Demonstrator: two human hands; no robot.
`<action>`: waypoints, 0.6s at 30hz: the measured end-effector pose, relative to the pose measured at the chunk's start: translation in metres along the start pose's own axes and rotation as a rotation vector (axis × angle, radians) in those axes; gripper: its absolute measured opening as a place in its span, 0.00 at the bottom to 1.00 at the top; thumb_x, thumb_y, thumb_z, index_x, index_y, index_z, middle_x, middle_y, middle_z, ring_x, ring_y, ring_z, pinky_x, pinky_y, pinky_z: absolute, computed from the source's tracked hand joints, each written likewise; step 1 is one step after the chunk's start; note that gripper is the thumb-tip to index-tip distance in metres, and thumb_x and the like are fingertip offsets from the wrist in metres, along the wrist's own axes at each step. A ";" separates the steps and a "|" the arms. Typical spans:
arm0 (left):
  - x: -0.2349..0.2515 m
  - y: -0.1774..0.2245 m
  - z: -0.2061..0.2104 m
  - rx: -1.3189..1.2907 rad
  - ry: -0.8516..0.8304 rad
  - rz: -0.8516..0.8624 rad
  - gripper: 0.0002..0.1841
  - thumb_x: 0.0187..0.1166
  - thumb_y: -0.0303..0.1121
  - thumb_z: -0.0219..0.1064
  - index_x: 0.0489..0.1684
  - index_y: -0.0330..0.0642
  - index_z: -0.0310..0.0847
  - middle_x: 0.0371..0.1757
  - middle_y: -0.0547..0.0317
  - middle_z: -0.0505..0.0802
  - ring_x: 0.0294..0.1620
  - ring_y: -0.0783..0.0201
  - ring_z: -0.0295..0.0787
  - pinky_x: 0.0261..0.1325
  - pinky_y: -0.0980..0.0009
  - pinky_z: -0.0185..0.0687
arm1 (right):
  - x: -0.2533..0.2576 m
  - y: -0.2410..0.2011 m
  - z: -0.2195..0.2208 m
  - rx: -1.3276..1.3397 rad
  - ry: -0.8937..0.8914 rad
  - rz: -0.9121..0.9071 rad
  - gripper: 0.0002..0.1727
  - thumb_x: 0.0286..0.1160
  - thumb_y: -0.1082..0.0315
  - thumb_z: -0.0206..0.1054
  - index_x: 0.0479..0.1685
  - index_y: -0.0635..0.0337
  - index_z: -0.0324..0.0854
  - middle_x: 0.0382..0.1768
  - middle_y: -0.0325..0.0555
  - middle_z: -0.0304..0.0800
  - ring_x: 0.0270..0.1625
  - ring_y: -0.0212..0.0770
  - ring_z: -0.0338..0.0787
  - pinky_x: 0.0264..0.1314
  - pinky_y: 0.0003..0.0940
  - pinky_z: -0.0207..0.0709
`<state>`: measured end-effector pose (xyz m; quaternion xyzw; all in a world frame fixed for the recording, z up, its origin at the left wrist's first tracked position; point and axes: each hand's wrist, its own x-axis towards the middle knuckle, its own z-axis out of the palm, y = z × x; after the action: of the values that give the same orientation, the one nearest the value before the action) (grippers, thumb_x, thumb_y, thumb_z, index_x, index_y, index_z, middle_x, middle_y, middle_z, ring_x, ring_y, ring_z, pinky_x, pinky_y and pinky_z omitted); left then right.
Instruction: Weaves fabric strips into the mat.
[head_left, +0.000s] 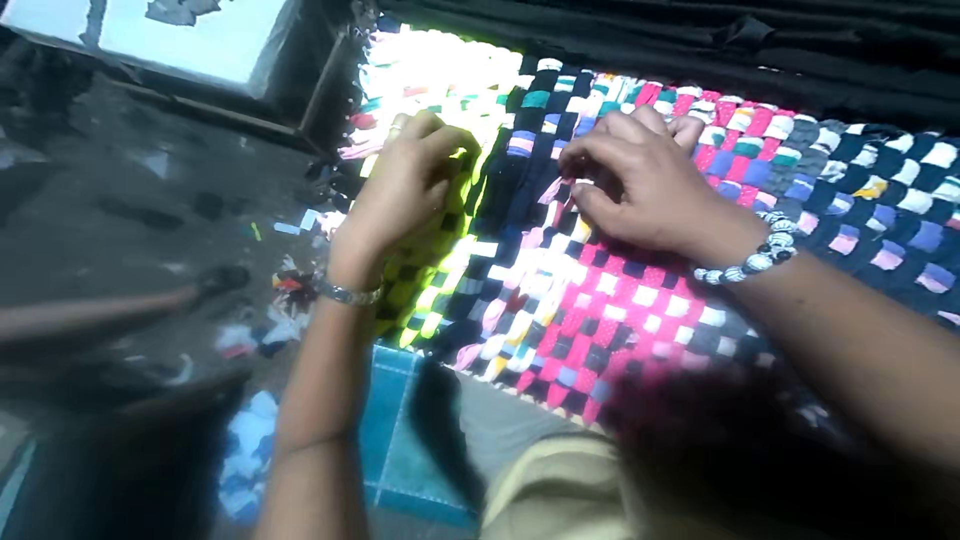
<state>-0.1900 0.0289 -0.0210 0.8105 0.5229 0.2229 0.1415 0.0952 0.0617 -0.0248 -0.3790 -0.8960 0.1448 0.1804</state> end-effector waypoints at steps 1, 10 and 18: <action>0.000 -0.003 0.003 0.002 0.040 0.017 0.16 0.76 0.20 0.62 0.58 0.37 0.88 0.53 0.40 0.89 0.61 0.40 0.83 0.65 0.46 0.76 | 0.001 -0.006 0.002 0.002 0.017 0.011 0.21 0.73 0.55 0.57 0.61 0.47 0.88 0.48 0.48 0.82 0.61 0.59 0.78 0.60 0.69 0.56; -0.002 -0.009 0.012 0.053 0.108 0.078 0.15 0.77 0.18 0.62 0.55 0.39 0.91 0.51 0.42 0.89 0.59 0.43 0.83 0.64 0.52 0.77 | 0.032 -0.033 0.021 -0.092 -0.108 0.090 0.25 0.76 0.50 0.57 0.71 0.39 0.83 0.58 0.49 0.77 0.67 0.60 0.74 0.62 0.68 0.56; 0.008 -0.008 0.016 -0.010 0.069 0.054 0.13 0.73 0.20 0.60 0.47 0.37 0.91 0.47 0.43 0.85 0.57 0.43 0.79 0.61 0.47 0.71 | 0.049 -0.046 0.011 -0.090 -0.264 0.138 0.23 0.71 0.57 0.60 0.65 0.43 0.86 0.57 0.48 0.74 0.72 0.57 0.68 0.66 0.67 0.53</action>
<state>-0.1850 0.0390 -0.0369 0.8155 0.5041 0.2570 0.1216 0.0303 0.0651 -0.0058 -0.4250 -0.8894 0.1652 0.0334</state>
